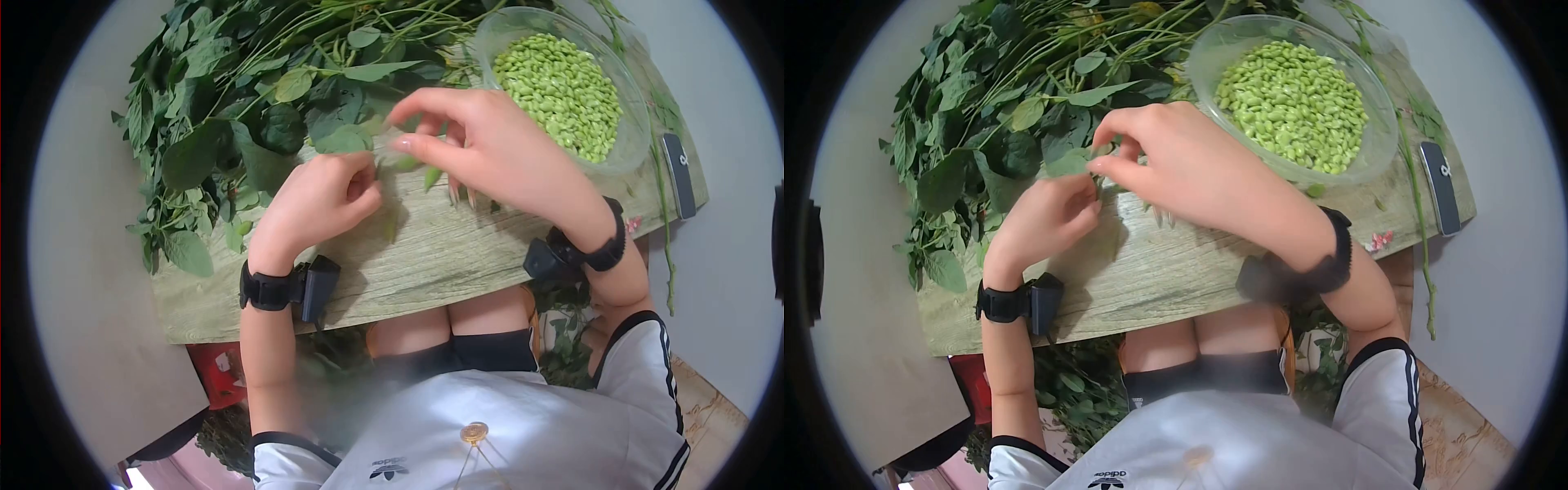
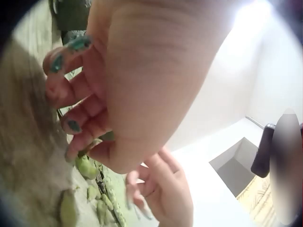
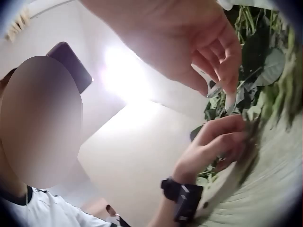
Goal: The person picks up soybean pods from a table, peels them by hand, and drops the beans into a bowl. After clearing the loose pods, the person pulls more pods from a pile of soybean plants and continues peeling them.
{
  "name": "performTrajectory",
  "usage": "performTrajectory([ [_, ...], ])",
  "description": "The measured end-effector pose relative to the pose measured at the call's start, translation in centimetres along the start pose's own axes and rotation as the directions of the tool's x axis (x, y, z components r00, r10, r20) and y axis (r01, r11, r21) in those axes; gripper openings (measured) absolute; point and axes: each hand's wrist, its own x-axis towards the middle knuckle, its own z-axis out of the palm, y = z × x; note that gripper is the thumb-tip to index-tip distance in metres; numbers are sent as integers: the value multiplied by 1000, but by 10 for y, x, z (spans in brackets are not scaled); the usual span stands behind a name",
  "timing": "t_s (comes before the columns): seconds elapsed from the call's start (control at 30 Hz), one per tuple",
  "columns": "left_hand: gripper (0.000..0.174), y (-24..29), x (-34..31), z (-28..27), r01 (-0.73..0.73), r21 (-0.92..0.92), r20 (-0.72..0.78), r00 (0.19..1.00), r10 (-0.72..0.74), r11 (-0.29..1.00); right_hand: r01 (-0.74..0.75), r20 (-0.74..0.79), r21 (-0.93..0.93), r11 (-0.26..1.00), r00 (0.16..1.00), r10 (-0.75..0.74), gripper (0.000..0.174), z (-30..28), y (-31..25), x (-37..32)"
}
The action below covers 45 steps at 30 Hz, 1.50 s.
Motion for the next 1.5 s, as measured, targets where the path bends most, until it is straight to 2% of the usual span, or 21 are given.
performTrajectory([
  [0.03, 20, -3, -1, -1, 12, -4, -5, 1000, -12, 1000, 4, 13, 2, 1000, 1000, -4, 28, 8, 14, 6],
  [0.1, 19, -7, -3, -4, -100, -123, -49, 994, 95, 987, 409, -65, -248, 878, 897, -436, 35, 19, 30, 13],
  [0.13, 19, -6, -7, -5, -89, -131, -43, 996, 84, 987, 346, 45, -91, 934, 938, -343, 40, 18, 35, 8],
  [0.17, 19, -3, -9, -8, -79, -302, -27, 997, 74, 950, 343, 49, -89, 935, 939, -340, 40, 17, 30, 6],
  [0.2, 19, -1, -9, -10, -68, -463, -12, 997, 71, 884, 230, 89, -13, 973, 970, -228, 37, 16, 24, 4],
  [0.23, 19, 1, -10, -10, -70, -466, -11, 997, 74, 882, 108, 135, 57, 993, 984, -115, 35, 15, 22, 3],
  [0.3, 22, 6, -11, -8, -57, -668, -15, 998, 64, 742, 90, 86, 100, 991, 991, -99, 34, 19, 28, 2],
  [0.5, 25, 12, -9, -15, 115, -764, 94, 993, -68, 634, 140, 0, 110, 984, 990, -141, 21, 22, 22, 2],
  [0.53, 25, 8, -7, -9, 115, -764, 94, 993, -67, 634, 151, 21, 105, 983, 988, -154, 20, 22, 23, 2],
  [0.6, 28, 1, 0, 5, -258, -351, -269, 948, 167, 900, 205, 73, 55, 977, 975, -209, 19, 23, 28, 2],
  [0.7, 29, 1, 0, 8, -243, -304, -301, 942, 149, 921, 241, 109, 27, 970, 964, -242, 19, 25, 29, 1],
  [0.83, 26, 3, -1, 8, -243, -353, -305, 943, 134, 903, 171, 67, 81, 982, 982, -177, 25, 26, 27, 0],
  [0.9, 18, 9, -4, 5, -62, -697, -197, 975, -108, 714, 138, 66, 78, 987, 988, -143, 26, 25, 25, 1],
  [0.93, 18, 10, -4, 6, -61, -697, -197, 974, -109, 714, 103, 61, 74, 992, 992, -108, 28, 24, 24, 2],
  [1.07, 17, 5, 1, 13, -274, -673, -379, 925, -2, 687, 101, -27, 88, 991, 995, -99, 27, 26, 27, 1],
  [1.27, 25, -1, 8, 15, -443, -524, -535, 836, 123, 728, -110, 78, 530, 841, 994, 81, 18, 26, 21, 0],
  [1.33, 27, 2, 8, 15, -438, -508, -532, 837, 129, 742, 11, 9, 514, 858, 1000, -18, 15, 29, 24, 0],
  [1.37, 26, 10, 7, 15, -388, -587, -524, 851, 31, 710, 10, 13, 514, 858, 1000, -19, 15, 30, 25, 0],
  [1.43, 28, 7, 5, 15, -337, -662, -508, 858, -71, 669, 238, -202, 97, 966, 956, -215, 14, 31, 28, 0],
  [1.47, 28, 0, 4, 12, -321, -761, -410, 912, -34, 563, 240, -197, 98, 966, 956, -217, 14, 31, 31, 3],
  [1.5, 32, -4, 3, 10, -285, -847, -311, 950, 18, 449, 360, -255, -126, 925, 889, -380, 15, 30, 35, 6],
])
